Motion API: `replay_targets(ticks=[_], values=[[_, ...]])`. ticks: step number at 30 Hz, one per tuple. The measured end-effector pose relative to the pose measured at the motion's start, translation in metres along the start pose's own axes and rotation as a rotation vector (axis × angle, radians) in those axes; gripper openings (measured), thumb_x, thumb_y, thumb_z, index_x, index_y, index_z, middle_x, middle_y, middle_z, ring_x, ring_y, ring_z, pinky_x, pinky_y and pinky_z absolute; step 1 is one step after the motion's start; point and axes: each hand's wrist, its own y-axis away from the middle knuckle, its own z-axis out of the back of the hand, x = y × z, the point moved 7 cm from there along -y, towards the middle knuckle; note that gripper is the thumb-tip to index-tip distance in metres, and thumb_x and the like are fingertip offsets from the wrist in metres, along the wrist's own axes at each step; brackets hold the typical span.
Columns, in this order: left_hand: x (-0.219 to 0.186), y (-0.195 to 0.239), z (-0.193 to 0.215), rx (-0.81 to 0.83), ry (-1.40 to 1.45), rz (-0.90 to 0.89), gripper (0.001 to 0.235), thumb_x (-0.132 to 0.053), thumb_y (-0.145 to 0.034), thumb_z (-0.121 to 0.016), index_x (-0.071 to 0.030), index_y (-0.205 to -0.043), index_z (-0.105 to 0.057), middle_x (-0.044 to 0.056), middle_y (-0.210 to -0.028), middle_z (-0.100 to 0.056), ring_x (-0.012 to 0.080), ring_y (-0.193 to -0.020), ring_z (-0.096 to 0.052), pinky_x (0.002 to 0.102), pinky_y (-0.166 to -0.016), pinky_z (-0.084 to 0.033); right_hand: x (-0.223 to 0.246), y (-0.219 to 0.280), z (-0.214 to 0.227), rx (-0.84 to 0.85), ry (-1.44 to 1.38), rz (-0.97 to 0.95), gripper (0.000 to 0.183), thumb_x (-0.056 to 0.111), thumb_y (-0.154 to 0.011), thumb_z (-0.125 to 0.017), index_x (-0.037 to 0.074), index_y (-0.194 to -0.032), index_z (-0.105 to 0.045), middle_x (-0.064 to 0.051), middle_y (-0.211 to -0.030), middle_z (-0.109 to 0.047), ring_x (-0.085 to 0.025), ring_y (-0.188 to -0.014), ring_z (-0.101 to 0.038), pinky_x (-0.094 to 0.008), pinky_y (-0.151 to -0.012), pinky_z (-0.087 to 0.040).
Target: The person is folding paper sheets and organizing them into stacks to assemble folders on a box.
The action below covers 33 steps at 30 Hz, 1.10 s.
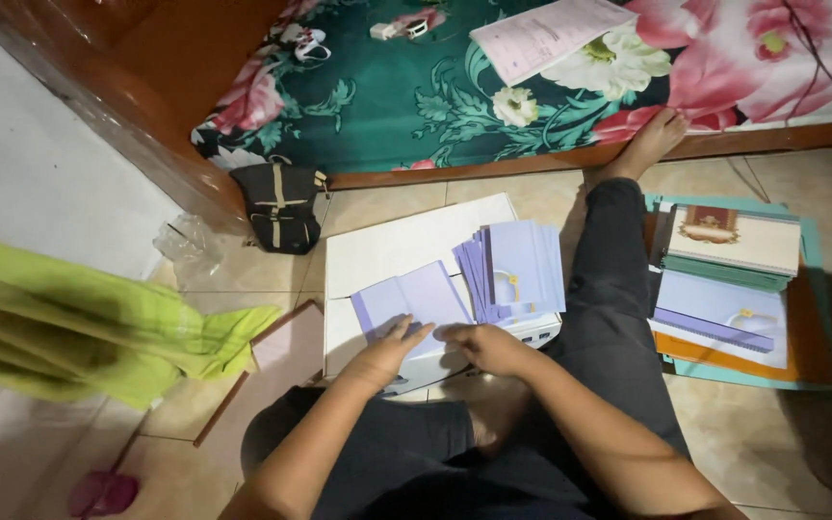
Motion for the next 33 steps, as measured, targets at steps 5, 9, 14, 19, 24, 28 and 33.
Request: replay_targets(ticks=[5,9,14,19,24,28,33], values=[[0.001,-0.015,0.013,-0.288,-0.218,0.005,0.092,0.011,-0.092,-0.045,-0.022,-0.165,0.0,0.027,-0.159,-0.034,0.0367,-0.14,-0.048,0.047,-0.115,-0.046,-0.006,-0.002,-0.005,0.022,0.027,0.015,0.038,0.004,-0.085,-0.061,0.011,-0.121,-0.073,-0.016,-0.129,-0.072,-0.043,-0.117,-0.066,-0.054,-0.097,-0.054],[-0.081,-0.026,0.079,-0.765,-0.508,-0.203,0.079,0.007,-0.087,-0.054,0.006,-0.159,-0.021,0.034,-0.147,-0.049,0.0395,-0.138,-0.051,0.049,-0.105,-0.051,-0.005,-0.004,-0.01,0.038,0.084,-0.005,0.037,0.006,-0.087,-0.061,0.011,-0.121,-0.072,-0.017,-0.128,-0.072,-0.043,-0.115,-0.067,-0.054,-0.095,-0.055],[-0.152,-0.163,0.023,-0.826,-0.529,-0.656,0.074,-0.005,-0.082,-0.067,0.002,-0.151,-0.041,0.03,-0.146,-0.05,0.0432,-0.14,-0.048,0.062,-0.109,-0.043,-0.116,-0.032,-0.059,0.086,0.363,-0.184,0.027,0.028,-0.085,-0.068,0.026,-0.111,-0.078,0.0,-0.112,-0.078,-0.025,-0.107,-0.074,-0.042,-0.093,-0.059],[-0.133,-0.239,-0.065,-0.258,-0.326,-0.493,0.051,-0.029,-0.095,-0.057,-0.004,-0.139,-0.059,0.028,-0.145,-0.053,0.0429,-0.134,-0.057,0.053,-0.111,-0.047,-0.096,-0.015,-0.05,0.054,0.312,-0.127,0.041,0.03,-0.085,-0.068,0.015,-0.123,-0.073,-0.013,-0.121,-0.074,-0.036,-0.116,-0.068,-0.049,-0.101,-0.054],[-0.145,-0.112,0.011,-0.525,-0.218,-0.534,0.041,-0.029,-0.1,-0.05,-0.012,-0.134,-0.066,0.012,-0.137,-0.066,0.0317,-0.13,-0.061,0.051,-0.103,-0.05,-0.114,-0.012,-0.064,0.114,0.303,-0.155,0.049,0.03,-0.087,-0.065,0.01,-0.132,-0.065,-0.016,-0.124,-0.071,-0.037,-0.118,-0.067,-0.052,-0.103,-0.052],[-0.179,0.05,0.048,-0.332,0.003,-0.648,0.025,-0.03,-0.094,-0.057,-0.008,-0.084,-0.064,0.011,-0.092,-0.066,0.0315,-0.084,-0.063,0.043,-0.074,-0.052,-0.049,-0.005,-0.03,0.014,0.096,-0.005,0.046,0.012,-0.086,-0.06,0.008,-0.131,-0.067,-0.008,-0.135,-0.068,-0.027,-0.122,-0.067,-0.038,-0.102,-0.053],[-0.146,0.156,-0.013,0.434,0.286,-0.472,0.014,-0.013,-0.102,-0.047,-0.007,-0.092,-0.056,0.011,-0.09,-0.065,0.026,-0.078,-0.059,0.042,-0.077,-0.048,-0.029,-0.01,-0.019,-0.005,0.047,0.011,0.041,0.012,-0.087,-0.059,0.009,-0.128,-0.069,0.003,-0.142,-0.066,-0.021,-0.105,-0.075,-0.031,-0.088,-0.057]])
